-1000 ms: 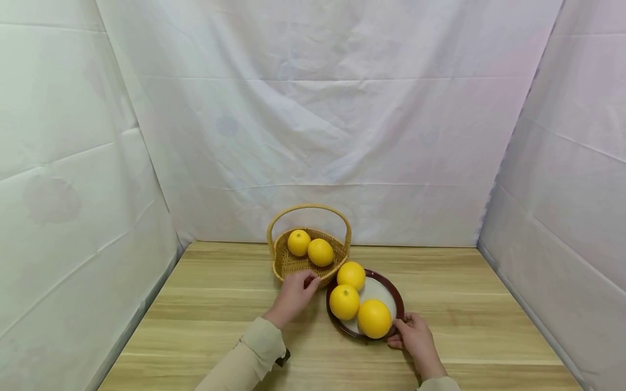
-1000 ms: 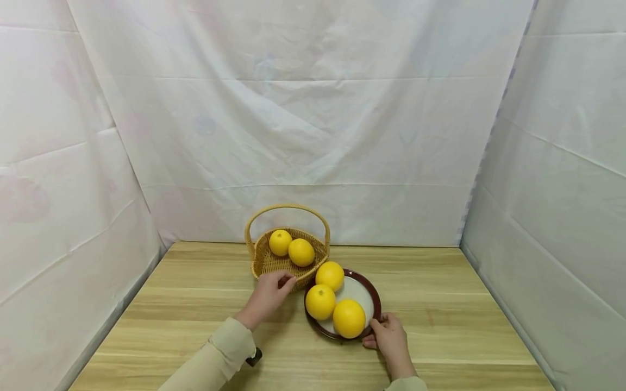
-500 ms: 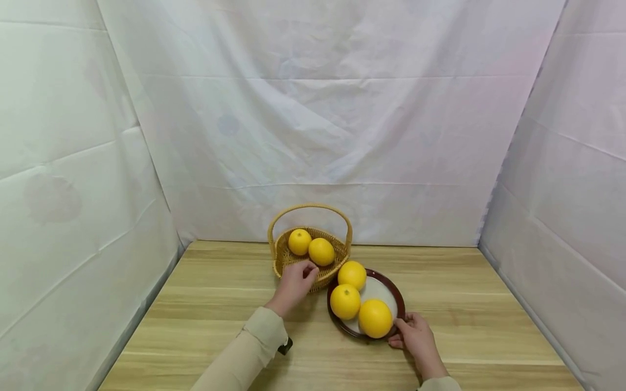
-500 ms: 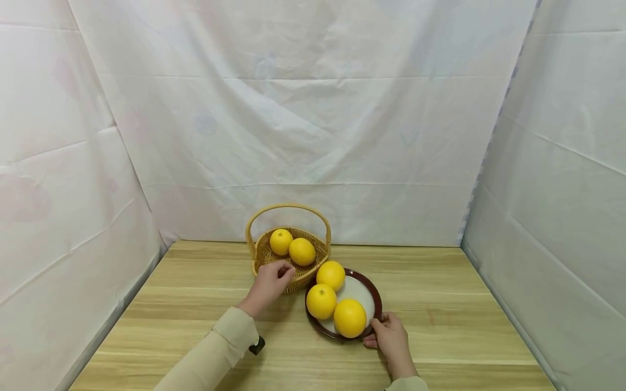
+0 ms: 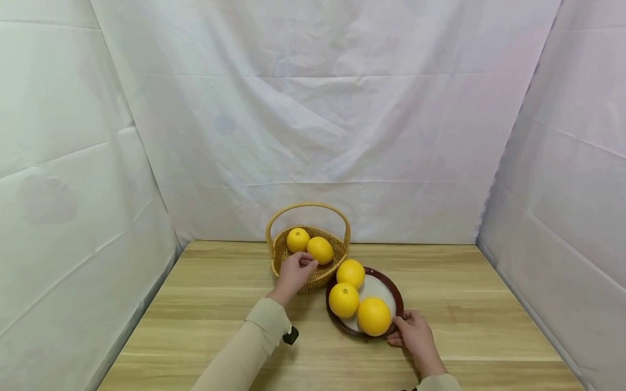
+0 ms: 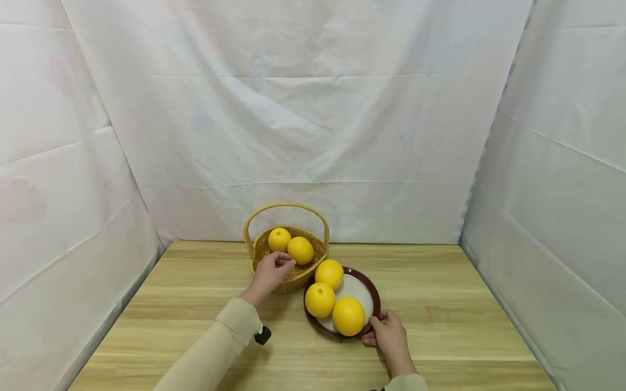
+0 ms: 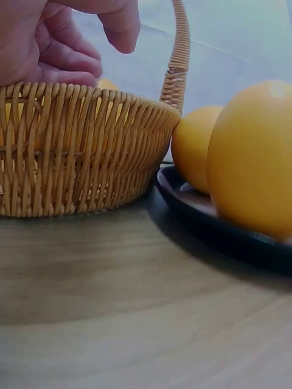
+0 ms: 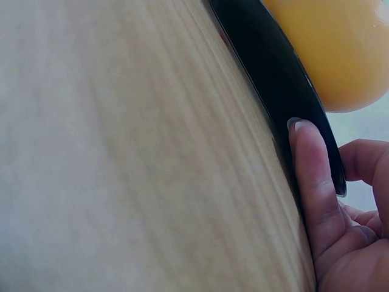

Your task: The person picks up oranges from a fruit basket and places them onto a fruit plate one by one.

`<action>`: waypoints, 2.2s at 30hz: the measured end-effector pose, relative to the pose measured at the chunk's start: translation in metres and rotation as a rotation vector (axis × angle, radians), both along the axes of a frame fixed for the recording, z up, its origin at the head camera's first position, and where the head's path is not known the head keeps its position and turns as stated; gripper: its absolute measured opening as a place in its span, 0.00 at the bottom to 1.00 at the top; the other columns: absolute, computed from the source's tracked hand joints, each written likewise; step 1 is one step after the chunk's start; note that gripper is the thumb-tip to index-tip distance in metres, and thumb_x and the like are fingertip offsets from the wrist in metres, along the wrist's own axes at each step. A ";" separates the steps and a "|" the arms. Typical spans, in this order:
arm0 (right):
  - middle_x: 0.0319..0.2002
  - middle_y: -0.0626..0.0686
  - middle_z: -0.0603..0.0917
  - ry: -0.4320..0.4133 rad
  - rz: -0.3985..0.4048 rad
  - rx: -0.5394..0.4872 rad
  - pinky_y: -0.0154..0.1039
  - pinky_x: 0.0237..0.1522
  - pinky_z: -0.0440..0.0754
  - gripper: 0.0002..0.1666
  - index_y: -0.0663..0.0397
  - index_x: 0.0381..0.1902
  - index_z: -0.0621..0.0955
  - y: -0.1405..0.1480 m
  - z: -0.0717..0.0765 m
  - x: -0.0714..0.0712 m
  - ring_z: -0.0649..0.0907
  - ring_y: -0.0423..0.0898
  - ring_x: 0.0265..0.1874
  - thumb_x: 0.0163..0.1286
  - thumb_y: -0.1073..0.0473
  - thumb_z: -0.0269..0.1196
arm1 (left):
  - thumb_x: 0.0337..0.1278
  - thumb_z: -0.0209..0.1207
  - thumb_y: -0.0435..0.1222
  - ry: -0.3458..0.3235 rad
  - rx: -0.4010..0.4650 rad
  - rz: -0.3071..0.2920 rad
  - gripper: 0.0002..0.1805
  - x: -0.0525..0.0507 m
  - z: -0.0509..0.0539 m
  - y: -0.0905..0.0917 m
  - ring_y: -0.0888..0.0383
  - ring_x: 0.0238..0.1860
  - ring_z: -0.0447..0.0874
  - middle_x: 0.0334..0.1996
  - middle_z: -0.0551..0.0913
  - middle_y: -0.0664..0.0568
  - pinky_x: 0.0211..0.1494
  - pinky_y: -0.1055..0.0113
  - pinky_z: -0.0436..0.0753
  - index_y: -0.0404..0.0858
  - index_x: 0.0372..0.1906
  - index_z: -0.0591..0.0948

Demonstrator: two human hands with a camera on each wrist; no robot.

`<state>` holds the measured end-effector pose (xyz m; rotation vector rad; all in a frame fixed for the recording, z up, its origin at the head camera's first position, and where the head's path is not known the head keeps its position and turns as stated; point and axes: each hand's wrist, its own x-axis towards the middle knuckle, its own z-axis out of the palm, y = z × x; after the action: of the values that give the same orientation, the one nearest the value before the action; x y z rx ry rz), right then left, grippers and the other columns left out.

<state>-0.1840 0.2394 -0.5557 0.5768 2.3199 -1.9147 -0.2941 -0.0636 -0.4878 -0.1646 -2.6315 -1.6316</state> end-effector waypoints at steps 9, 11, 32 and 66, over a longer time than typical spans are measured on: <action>0.30 0.59 0.84 0.010 0.003 -0.015 0.42 0.28 0.88 0.18 0.71 0.55 0.67 -0.002 0.000 0.000 0.86 0.47 0.21 0.76 0.62 0.54 | 0.68 0.62 0.45 -0.175 0.154 0.029 0.28 -0.010 0.004 -0.001 0.48 0.56 0.81 0.55 0.82 0.41 0.59 0.53 0.81 0.32 0.64 0.77; 0.30 0.59 0.84 0.012 0.004 -0.014 0.42 0.29 0.88 0.19 0.71 0.56 0.66 -0.001 -0.001 0.000 0.86 0.47 0.22 0.76 0.62 0.54 | 0.68 0.62 0.46 -0.198 0.175 0.027 0.30 -0.012 0.004 0.000 0.46 0.60 0.79 0.59 0.80 0.40 0.63 0.51 0.79 0.31 0.66 0.75; 0.33 0.59 0.84 0.008 -0.005 -0.018 0.42 0.29 0.88 0.19 0.70 0.57 0.67 -0.004 -0.002 0.007 0.85 0.47 0.23 0.77 0.61 0.55 | 0.65 0.63 0.52 -0.432 0.364 0.030 0.40 -0.030 0.002 0.002 0.40 0.70 0.69 0.72 0.69 0.39 0.67 0.46 0.74 0.32 0.73 0.68; 0.30 0.59 0.85 0.038 -0.006 -0.016 0.42 0.28 0.88 0.17 0.72 0.55 0.68 -0.009 -0.003 0.005 0.86 0.48 0.21 0.76 0.63 0.55 | 0.57 0.68 0.57 -0.674 0.362 0.024 0.57 -0.058 -0.009 0.000 0.33 0.78 0.49 0.78 0.54 0.31 0.79 0.40 0.54 0.28 0.78 0.54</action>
<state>-0.1789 0.2308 -0.5586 0.5519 2.3260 -1.9616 -0.3521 -0.0632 -0.4970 0.5149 -2.6305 -2.4559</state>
